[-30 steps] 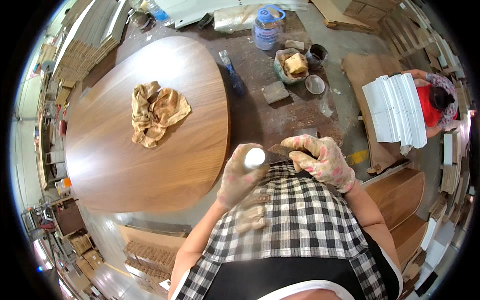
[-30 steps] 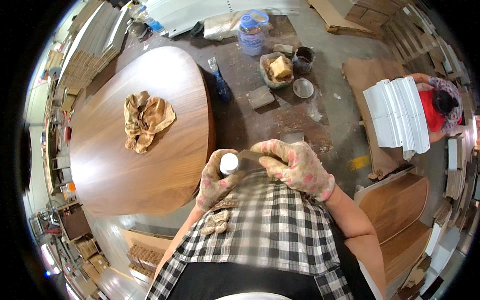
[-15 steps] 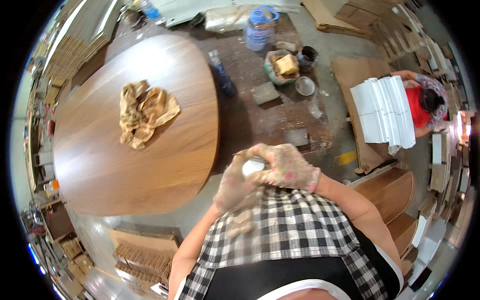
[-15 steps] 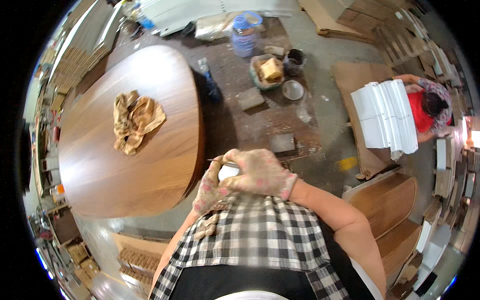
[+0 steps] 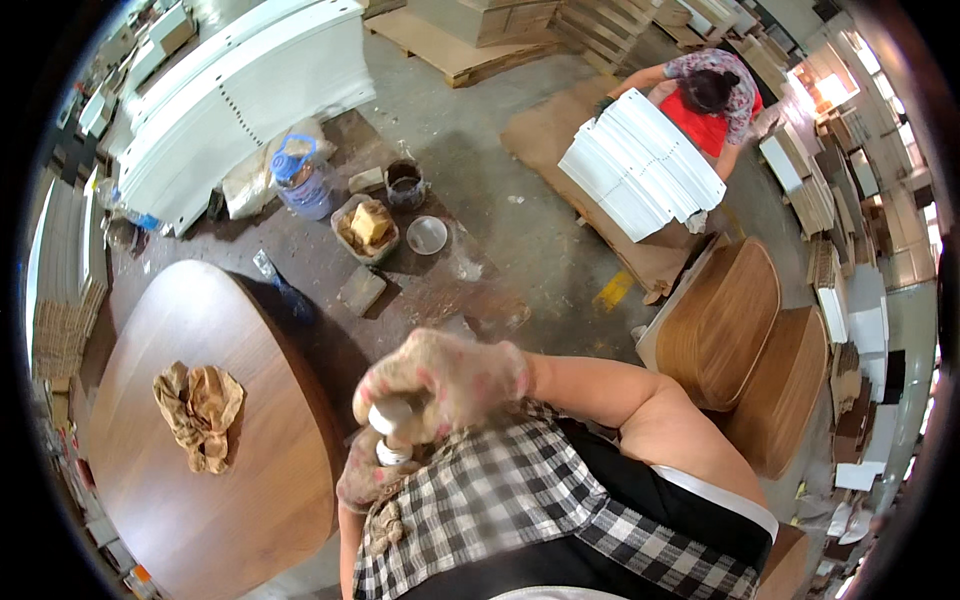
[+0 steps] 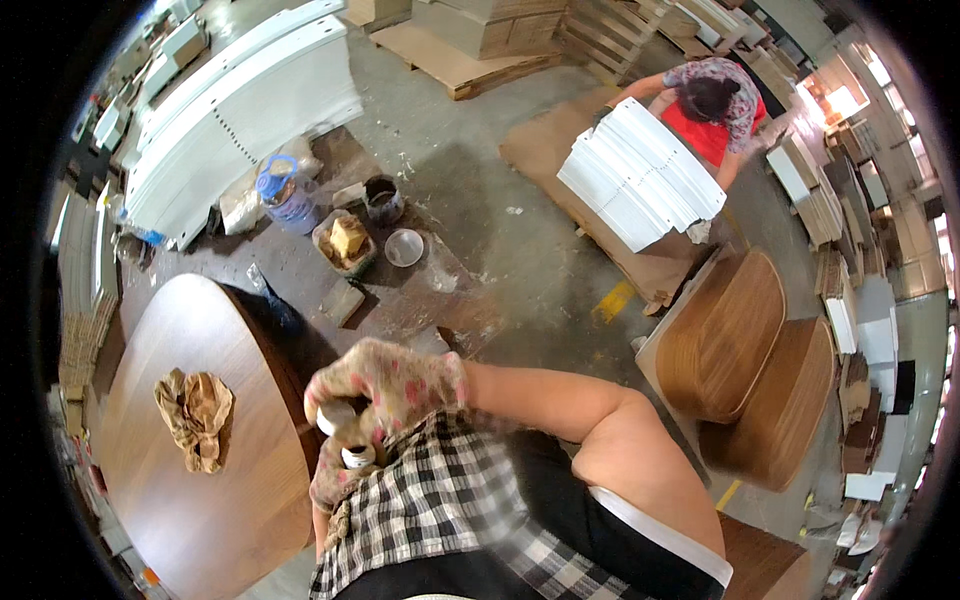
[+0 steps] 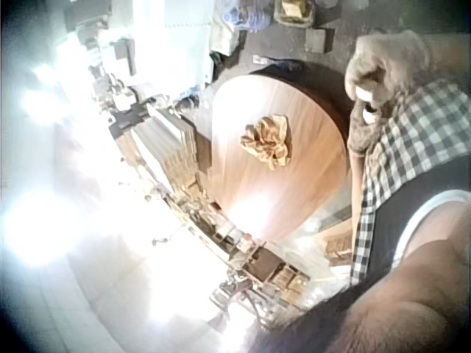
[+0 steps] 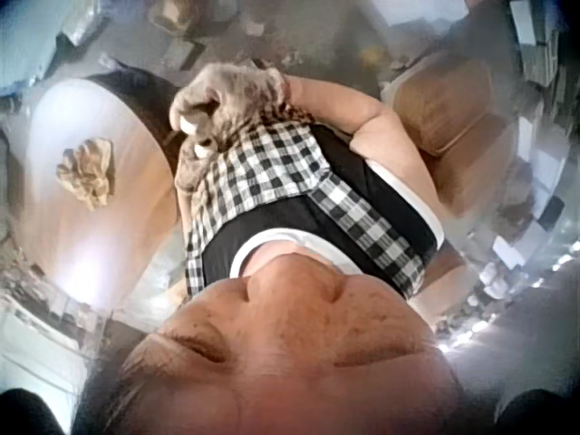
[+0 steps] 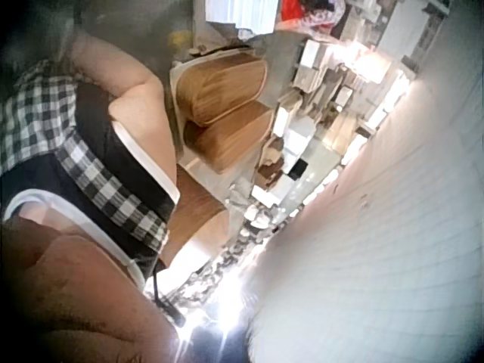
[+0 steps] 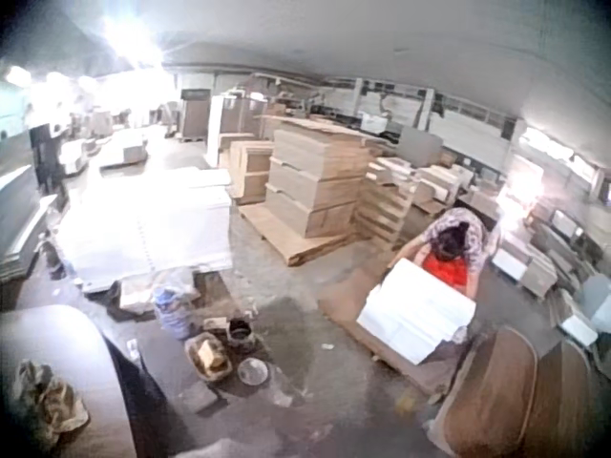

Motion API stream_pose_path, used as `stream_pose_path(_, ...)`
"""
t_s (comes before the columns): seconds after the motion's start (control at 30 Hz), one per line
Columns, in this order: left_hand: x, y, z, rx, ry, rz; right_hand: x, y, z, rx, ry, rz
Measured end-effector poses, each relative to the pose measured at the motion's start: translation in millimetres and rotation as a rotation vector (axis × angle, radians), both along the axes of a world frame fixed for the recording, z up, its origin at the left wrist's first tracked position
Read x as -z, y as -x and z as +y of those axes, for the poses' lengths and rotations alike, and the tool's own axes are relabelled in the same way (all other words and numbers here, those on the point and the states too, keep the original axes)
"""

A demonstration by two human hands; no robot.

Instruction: The person wipes the surface of a wooden tabletop with a cloth and then uses a small tool to apply a substance to the edge of a white furniture component.

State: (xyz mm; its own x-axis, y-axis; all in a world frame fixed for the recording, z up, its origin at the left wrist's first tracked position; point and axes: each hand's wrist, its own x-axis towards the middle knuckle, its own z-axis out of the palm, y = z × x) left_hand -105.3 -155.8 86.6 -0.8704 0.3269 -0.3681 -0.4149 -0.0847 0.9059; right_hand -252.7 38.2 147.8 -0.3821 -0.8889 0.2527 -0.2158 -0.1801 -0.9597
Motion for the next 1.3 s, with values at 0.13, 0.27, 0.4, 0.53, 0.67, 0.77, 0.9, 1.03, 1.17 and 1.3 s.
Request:
stream_pose_path(0.13, -8.1, 3.2, 2.6, -0.408, 0.051, 0.054, 33.8, 17.9, 4.4, 0.254, -0.211, 0.011)
stream_pose_path(0.27, -10.9, 6.5, 6.5, -0.597, -0.009, 0.14, 102.4, 37.1, -1.8, 0.477, -0.569, 0.341)
stream_pose_path(0.4, -4.6, 5.2, 11.2, -0.589, 0.196, 0.132, 134.9, 48.1, -6.3, 0.572, -0.79, 0.427)
stream_pose_path(0.53, 5.1, -4.3, 14.7, -0.604, 0.232, 0.165, 112.1, 35.7, -5.0, 0.59, -0.517, 0.267)
stream_pose_path(0.67, 10.3, -12.6, 16.9, -0.609, 0.331, 0.152, 73.1, 7.3, -12.1, 0.423, -0.368, 0.116)
stream_pose_path(0.77, 7.4, -18.9, 16.0, -0.619, 0.176, 0.154, 56.1, -13.3, -20.6, 0.256, -0.37, -0.064)
stream_pose_path(0.9, 4.8, -27.7, 11.8, -0.637, 0.128, 0.174, 51.8, -27.8, -28.6, 0.268, -0.377, -0.114)
stream_pose_path(1.03, 9.7, -38.2, 7.5, -0.655, 0.166, 0.239, 52.8, -35.4, -26.8, 0.295, -0.378, -0.125)
stream_pose_path(1.17, 13.3, -50.9, 1.5, -0.657, 0.075, 0.187, 52.4, -53.4, -29.7, 0.299, -0.322, -0.209)
stream_pose_path(1.3, 9.1, -63.9, -6.0, -0.599, 0.186, 0.196, 53.5, -80.2, -34.4, 0.3, -0.301, -0.276)
